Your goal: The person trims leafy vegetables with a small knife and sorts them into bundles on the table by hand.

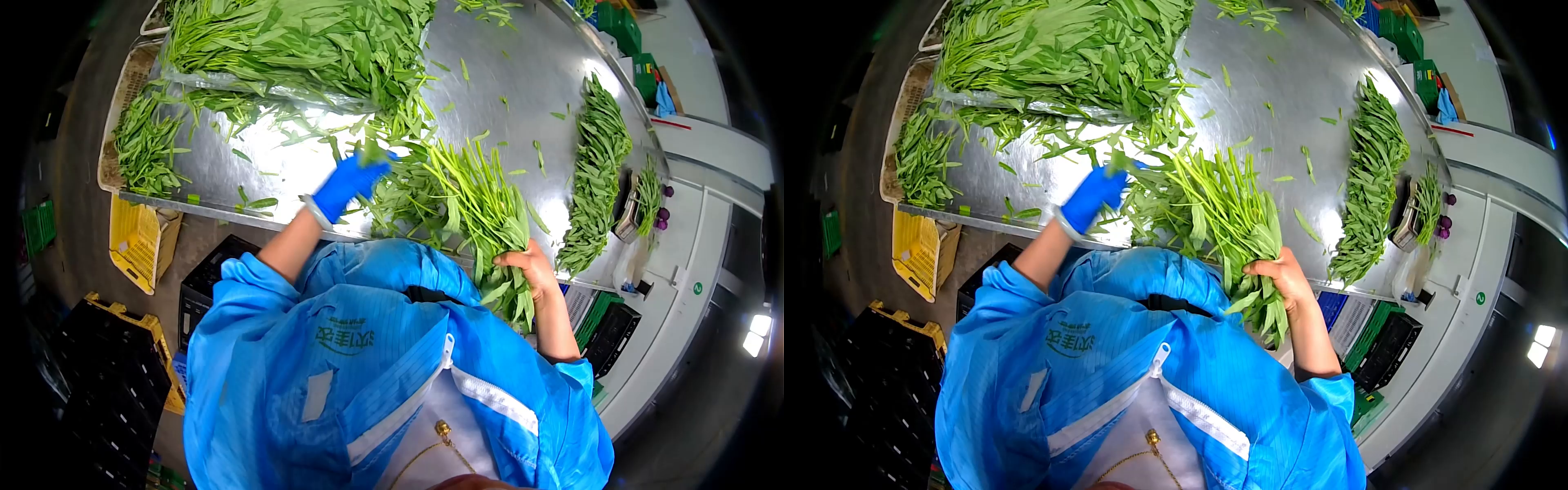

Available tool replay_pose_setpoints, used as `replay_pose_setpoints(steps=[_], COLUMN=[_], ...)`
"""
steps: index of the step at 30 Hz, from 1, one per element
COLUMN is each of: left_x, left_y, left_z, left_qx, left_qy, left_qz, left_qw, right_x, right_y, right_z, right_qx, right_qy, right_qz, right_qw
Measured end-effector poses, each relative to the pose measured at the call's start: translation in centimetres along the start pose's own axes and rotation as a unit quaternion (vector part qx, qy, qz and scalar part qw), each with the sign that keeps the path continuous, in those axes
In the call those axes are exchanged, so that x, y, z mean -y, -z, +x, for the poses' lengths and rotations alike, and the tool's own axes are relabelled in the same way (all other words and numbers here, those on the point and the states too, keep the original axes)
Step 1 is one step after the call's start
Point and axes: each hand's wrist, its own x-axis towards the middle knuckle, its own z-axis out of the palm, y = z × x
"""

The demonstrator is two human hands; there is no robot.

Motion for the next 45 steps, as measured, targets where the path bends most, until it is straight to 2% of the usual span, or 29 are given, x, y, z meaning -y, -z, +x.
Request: replay_pose_setpoints(steps=[3, 4, 5, 7, 9, 11, 12, 13, 15, 16, 18, 21, 22, 23, 25, 27, 28, 29, 31, 33, 34, 35, 36, 37, 39, 42, 43, 44, 45], left_x=[-0.1, -1.0, -0.6, 1.8, -0.1, 3.3, 4.0, 1.3, -3.8, -5.4, -3.5, -2.5, -2.3, -2.4, -1.6, -2.6, -3.6, -4.0, -5.9, -5.8, -5.0, -1.4, -3.1, -0.8, -0.8, 0.6, -2.9, -5.9, -4.9], left_y=[-6.3, -7.9, -8.4, -7.0, -4.1, 4.5, 8.1, 8.5, 3.9, 2.1, 2.2, -3.1, -4.2, -5.0, -4.6, -1.8, 0.1, 2.0, 2.3, 1.3, 0.4, 0.6, -0.6, -2.1, -5.5, -3.3, -2.3, -0.6, 2.1], left_z=[0.3, -0.2, 0.7, 3.2, 2.5, 5.8, 7.0, 6.3, 4.1, 3.3, 3.8, 3.6, 3.5, 3.5, 4.7, 6.2, 6.5, 6.4, 4.6, 3.0, 2.5, 3.0, 1.8, 2.0, 0.4, 2.8, 2.6, 2.2, 2.4], left_qx=[0.072, 0.110, 0.129, 0.131, 0.037, 0.100, 0.147, 0.212, -0.016, -0.131, -0.024, -0.019, 0.017, 0.023, -0.107, -0.239, -0.280, -0.299, -0.210, -0.111, -0.073, 0.015, 0.101, 0.097, 0.062, -0.178, -0.234, -0.230, -0.225], left_qy=[0.033, 0.032, -0.015, 0.047, 0.001, -0.068, -0.097, -0.133, -0.085, -0.058, -0.088, -0.199, -0.196, -0.141, -0.135, -0.209, -0.215, -0.195, -0.036, 0.060, 0.015, -0.062, 0.028, -0.247, -0.071, -0.219, -0.031, 0.033, -0.069], left_qz=[0.099, 0.044, 0.173, 0.207, -0.054, -0.210, -0.297, -0.396, -0.304, -0.251, -0.056, 0.198, 0.218, 0.161, 0.120, -0.040, -0.049, 0.012, 0.057, 0.093, 0.092, 0.054, 0.160, 0.263, 0.211, 0.213, -0.064, -0.049, 0.004], left_qw=[0.992, 0.992, 0.976, 0.968, 0.998, 0.970, 0.939, 0.884, 0.949, 0.957, 0.994, 0.960, 0.956, 0.977, 0.978, 0.947, 0.934, 0.934, 0.975, 0.988, 0.993, 0.996, 0.982, 0.928, 0.973, 0.935, 0.970, 0.971, 0.972], right_x=[0.1, 0.4, 0.6, 0.6, -0.3, 0.1, 0.0, -0.1, -0.1, -0.1, -0.2, -0.1, 0.1, 0.5, 0.7, 0.0, -0.2, -0.4, -0.2, 0.2, 0.1, 0.0, -0.1, -0.2, -0.7, -0.4, -0.5, -0.7, -0.7], right_y=[-1.4, -1.8, -2.0, -1.7, 0.1, -0.2, -0.1, 0.1, 0.1, 0.0, 0.0, -0.2, -0.5, -0.8, -0.7, 0.2, 0.4, 0.7, 0.0, -0.1, -0.1, -0.2, -0.2, -0.2, 0.1, 0.0, 0.1, 0.4, 0.6], right_z=[0.4, 0.5, 0.4, 0.3, 0.5, -0.2, -0.4, -0.5, -0.7, -0.8, -0.6, -0.3, -0.4, -0.6, -0.6, -0.9, -1.2, -1.3, -2.0, -2.0, -1.8, -1.7, -1.5, -1.2, -0.8, -1.0, -1.1, -1.2, -1.3], right_qx=[0.002, 0.006, 0.009, 0.022, 0.046, 0.020, 0.023, 0.026, 0.030, 0.031, 0.037, 0.056, 0.054, 0.051, 0.051, 0.056, 0.050, 0.035, 0.015, 0.012, 0.010, 0.008, 0.005, 0.001, 0.002, 0.005, 0.007, 0.008, 0.009], right_qy=[0.019, 0.019, 0.018, 0.026, 0.015, 0.017, 0.007, -0.002, -0.011, -0.012, -0.010, -0.006, -0.011, -0.015, -0.021, -0.028, -0.031, -0.044, -0.022, -0.025, -0.019, -0.014, -0.012, -0.011, -0.017, -0.026, -0.025, -0.025, -0.024], right_qz=[-0.003, -0.009, -0.014, -0.013, -0.023, -0.037, -0.033, -0.030, -0.028, -0.028, -0.036, -0.028, -0.030, -0.033, -0.036, -0.038, -0.016, -0.008, 0.008, 0.003, 0.012, 0.021, 0.019, 0.016, 0.007, 0.009, -0.001, -0.011, -0.022], right_qw=[1.000, 1.000, 1.000, 0.999, 0.999, 0.999, 0.999, 0.999, 0.999, 0.999, 0.999, 0.998, 0.998, 0.998, 0.998, 0.997, 0.998, 0.998, 1.000, 1.000, 1.000, 1.000, 1.000, 1.000, 1.000, 1.000, 1.000, 1.000, 0.999])
